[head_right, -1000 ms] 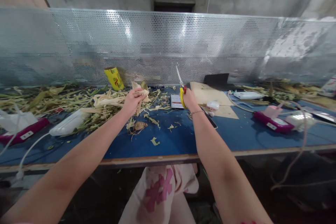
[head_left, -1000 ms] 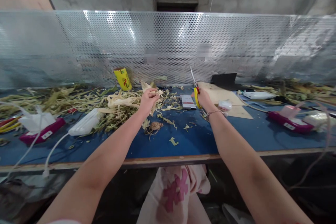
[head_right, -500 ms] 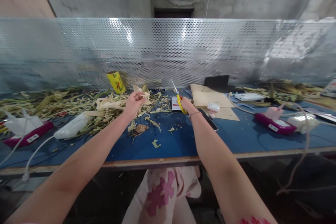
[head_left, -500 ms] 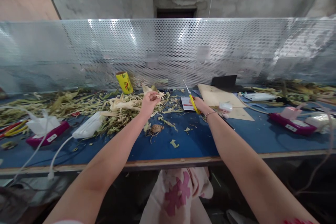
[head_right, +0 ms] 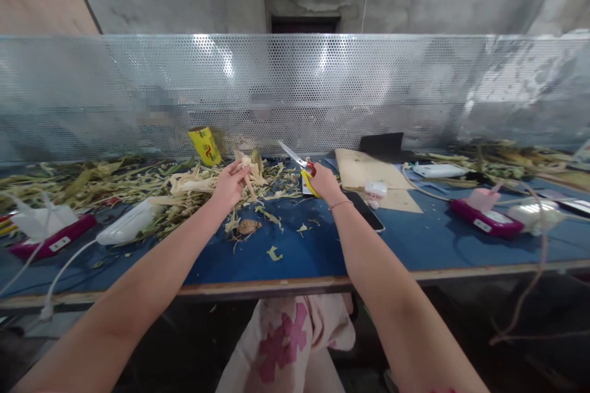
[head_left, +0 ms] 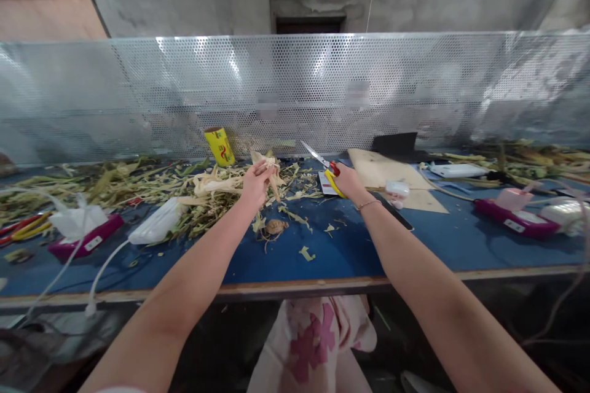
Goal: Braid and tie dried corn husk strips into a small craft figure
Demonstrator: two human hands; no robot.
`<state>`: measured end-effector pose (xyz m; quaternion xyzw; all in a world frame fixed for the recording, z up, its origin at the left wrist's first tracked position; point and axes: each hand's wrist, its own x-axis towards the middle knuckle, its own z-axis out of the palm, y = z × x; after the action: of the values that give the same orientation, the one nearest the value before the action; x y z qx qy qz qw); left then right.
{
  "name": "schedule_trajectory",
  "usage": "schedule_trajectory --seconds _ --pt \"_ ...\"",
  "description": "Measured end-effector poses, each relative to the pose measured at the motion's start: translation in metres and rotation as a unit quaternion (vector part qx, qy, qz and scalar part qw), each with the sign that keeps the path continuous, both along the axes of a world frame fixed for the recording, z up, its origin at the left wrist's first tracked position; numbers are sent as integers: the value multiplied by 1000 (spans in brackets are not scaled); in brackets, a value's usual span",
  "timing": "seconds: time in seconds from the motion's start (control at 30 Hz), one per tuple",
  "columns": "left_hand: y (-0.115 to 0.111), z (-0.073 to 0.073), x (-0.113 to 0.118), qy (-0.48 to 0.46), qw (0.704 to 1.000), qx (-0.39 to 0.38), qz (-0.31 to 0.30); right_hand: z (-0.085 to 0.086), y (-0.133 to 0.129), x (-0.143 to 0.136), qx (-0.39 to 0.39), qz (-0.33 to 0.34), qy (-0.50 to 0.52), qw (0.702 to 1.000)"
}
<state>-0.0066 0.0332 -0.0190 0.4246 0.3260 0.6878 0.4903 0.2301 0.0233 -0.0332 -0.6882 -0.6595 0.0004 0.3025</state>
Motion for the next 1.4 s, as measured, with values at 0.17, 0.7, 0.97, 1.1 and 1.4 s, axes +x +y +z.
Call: schedule_trajectory --seconds 0.17,0.7,0.97,1.1,1.4 --pt "8 -2 -4 -22 1000 3 9 6 -14 -11 49 27 -39 998" --pt "1 5 -3 -88 996 -3 -23 -6 -7 -5 23 38 -73 996" --pt "-4 7 -3 -140 989 -54 -5 -7 -8 -11 16 60 -79 995" --pt "-5 7 -3 -155 986 -65 -1 -7 -8 -11 20 50 -64 997" --pt "-5 7 0 -157 985 -65 3 -9 -6 -7 62 40 -47 996"
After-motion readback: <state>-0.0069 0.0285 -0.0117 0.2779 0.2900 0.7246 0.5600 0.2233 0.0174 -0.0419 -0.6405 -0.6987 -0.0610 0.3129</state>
